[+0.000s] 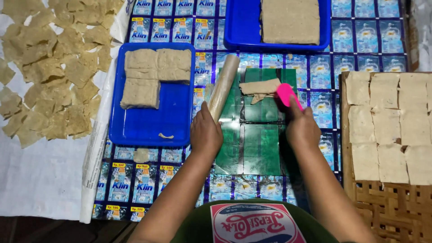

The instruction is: Rolling out and cutting thin slices of dough or food blocks using a rolling pin and a small plastic knife.

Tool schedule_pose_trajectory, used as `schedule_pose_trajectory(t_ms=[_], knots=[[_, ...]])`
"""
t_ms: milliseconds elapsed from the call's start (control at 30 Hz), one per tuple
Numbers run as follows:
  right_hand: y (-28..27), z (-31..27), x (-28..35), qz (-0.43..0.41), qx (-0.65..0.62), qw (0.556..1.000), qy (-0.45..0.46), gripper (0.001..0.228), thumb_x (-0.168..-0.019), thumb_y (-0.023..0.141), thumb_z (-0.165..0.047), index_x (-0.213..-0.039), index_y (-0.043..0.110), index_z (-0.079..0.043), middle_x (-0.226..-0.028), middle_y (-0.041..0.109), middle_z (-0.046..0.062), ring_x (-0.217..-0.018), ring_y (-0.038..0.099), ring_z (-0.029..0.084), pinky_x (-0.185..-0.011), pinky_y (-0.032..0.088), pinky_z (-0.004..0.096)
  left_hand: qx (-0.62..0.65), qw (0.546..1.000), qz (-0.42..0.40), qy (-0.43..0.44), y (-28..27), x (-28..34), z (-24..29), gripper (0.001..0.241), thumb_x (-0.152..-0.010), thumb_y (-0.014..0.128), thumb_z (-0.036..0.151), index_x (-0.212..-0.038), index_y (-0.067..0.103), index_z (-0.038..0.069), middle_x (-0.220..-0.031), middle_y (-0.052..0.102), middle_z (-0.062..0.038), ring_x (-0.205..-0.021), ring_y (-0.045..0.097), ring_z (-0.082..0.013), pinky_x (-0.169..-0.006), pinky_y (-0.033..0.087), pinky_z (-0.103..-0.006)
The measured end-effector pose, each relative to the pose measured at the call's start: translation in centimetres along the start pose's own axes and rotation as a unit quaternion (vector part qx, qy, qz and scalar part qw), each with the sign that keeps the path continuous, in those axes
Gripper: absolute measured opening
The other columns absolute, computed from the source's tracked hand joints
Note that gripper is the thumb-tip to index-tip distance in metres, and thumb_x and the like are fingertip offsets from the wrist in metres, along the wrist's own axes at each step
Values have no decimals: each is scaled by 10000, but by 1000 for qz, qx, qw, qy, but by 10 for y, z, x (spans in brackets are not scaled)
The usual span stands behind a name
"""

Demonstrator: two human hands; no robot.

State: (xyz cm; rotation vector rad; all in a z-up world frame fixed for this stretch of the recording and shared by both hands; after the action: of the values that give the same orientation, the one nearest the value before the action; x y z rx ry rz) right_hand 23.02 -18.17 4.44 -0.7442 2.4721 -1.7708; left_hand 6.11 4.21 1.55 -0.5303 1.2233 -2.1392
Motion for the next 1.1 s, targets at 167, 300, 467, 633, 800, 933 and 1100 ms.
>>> schedule_pose_trajectory(t_ms=[167, 300, 467, 633, 800, 933, 1100], knots=[[41, 110, 19, 147, 116, 982, -23, 493, -945, 618, -196, -1423, 648, -312, -1215, 547, 185, -1137, 575, 481, -896, 501, 619, -31, 982, 99, 160, -26, 15, 12, 685, -838, 731, 176, -1460, 470, 60, -1257, 609, -155, -1157, 608, -351, -1046, 426, -475], [-66, 26, 35, 319, 87, 924, -192, 90, -990, 717, -21, -1071, 755, -31, -1220, 641, 167, -1115, 583, 333, -1065, 408, 468, -48, 965, 17, 257, -48, 4, 64, 698, -709, 863, 135, -1345, 575, 135, -1198, 702, -57, -1162, 615, -263, -1114, 380, -433], [-59, 13, -55, 264, 101, 878, -386, 318, -1117, 544, -342, -980, 718, -114, -1060, 671, 63, -1030, 675, 278, -1021, 441, 463, -38, 914, 74, 397, 23, -48, 105, 548, -760, 749, 178, -1291, 618, 138, -1091, 695, -48, -1055, 665, -246, -1051, 432, -435], [-3, 54, -161, 275, 161, 881, -350, 497, -1202, 324, -543, -871, 568, -263, -826, 568, -26, -758, 689, 256, -663, 547, 396, -68, 886, 141, 436, 63, -112, 122, 339, -794, 650, 254, -1127, 650, 190, -857, 663, 2, -871, 679, -213, -863, 512, -381], [33, 36, -209, 168, 162, 929, -288, 444, -1150, 328, -470, -953, 623, -204, -839, 643, 64, -883, 704, 327, -756, 581, 497, -96, 925, -32, 367, 33, -130, 104, 609, -764, 856, 401, -1274, 598, 190, -1020, 637, -39, -1004, 632, -264, -877, 459, -400], [37, 18, -195, 115, 127, 950, -261, 465, -1135, 334, -466, -952, 653, -182, -840, 675, 104, -926, 701, 373, -767, 570, 538, -66, 925, -9, 375, 17, -131, 92, 492, -926, 639, 543, -1202, 621, 137, -1020, 608, -103, -1002, 614, -320, -877, 455, -444], [37, 6, -163, 171, 137, 943, -252, 400, -1122, 362, -411, -949, 633, -174, -849, 630, 64, -909, 684, 320, -695, 582, 499, -66, 941, 62, 326, 32, -148, 80, 389, -1085, 328, 441, -954, 580, 175, -851, 566, -11, -873, 629, -235, -786, 459, -386]])
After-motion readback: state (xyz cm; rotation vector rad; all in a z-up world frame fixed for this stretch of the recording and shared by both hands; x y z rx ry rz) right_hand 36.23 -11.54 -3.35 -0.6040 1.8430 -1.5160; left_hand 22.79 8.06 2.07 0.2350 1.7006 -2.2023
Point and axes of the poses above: each hand's wrist, its own x-axis away from the middle knuckle, its own y-axis out of the palm, z = x × y, the point moved 3 cm from there along -x, towards the middle knuckle
